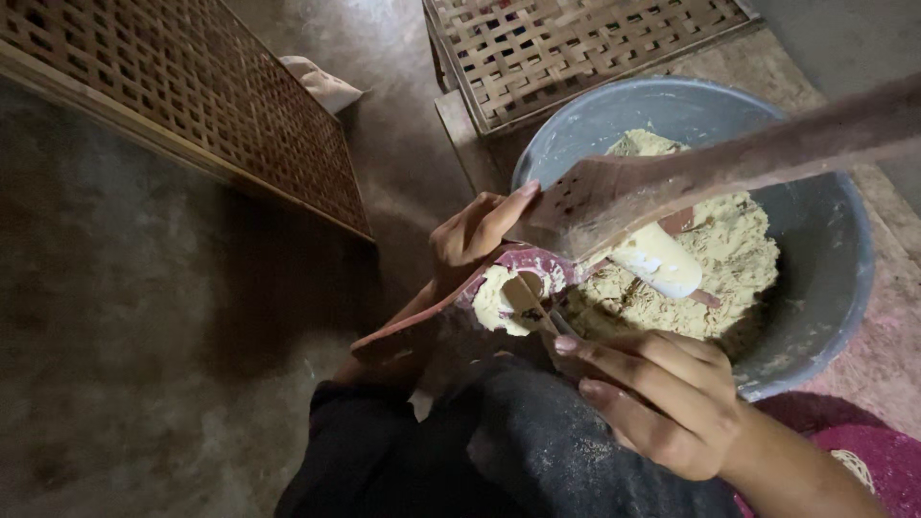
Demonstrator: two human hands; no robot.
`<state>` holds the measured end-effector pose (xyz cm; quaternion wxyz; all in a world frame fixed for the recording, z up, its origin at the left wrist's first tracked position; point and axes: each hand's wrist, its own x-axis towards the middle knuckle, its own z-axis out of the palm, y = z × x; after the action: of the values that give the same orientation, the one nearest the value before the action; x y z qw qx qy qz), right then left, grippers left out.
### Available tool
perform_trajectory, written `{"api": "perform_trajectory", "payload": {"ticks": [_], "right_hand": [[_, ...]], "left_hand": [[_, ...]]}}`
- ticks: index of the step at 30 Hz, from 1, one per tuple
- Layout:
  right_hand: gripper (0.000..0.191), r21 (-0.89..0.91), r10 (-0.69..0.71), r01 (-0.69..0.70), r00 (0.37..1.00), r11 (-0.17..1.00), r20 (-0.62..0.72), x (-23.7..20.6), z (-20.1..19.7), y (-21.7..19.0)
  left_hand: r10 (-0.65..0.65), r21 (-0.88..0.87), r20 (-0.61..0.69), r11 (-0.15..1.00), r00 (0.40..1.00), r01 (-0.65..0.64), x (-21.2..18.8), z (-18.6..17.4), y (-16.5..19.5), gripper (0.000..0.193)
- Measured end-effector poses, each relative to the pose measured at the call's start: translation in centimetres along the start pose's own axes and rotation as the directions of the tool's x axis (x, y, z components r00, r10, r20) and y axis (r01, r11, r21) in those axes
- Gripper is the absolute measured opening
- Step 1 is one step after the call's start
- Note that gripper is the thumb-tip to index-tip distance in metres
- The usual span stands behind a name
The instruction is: The person sits at a low table and uses a hand-held wooden noodle press to extrude dough into noodle nests on round pink trays. They load dough into the press, squeeze the handle to push strands out, cut the strands with a small stick, and arrange the finished nests on the trays.
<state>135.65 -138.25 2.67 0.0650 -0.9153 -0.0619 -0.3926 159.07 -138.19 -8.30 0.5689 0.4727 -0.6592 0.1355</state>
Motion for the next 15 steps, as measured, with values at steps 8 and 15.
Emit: {"api": "perform_trajectory", "payload": {"ticks": [8, 15], "right_hand": [[0.024, 0.033, -0.065, 0.067, 0.996, 0.997, -0.062, 0.48, 0.68, 0.42], [0.027, 0.025, -0.067, 0.069, 0.996, 0.997, -0.06, 0.55, 0.63, 0.15]], "left_hand": [[0.034, -0.008, -0.004, 0.999, 0.999, -0.034, 0.51, -0.02, 0.35, 0.042], [0.059, 0.046, 0.013, 0.997, 0.998, -0.06, 0.82, -0.22, 0.55, 0.042]]}}
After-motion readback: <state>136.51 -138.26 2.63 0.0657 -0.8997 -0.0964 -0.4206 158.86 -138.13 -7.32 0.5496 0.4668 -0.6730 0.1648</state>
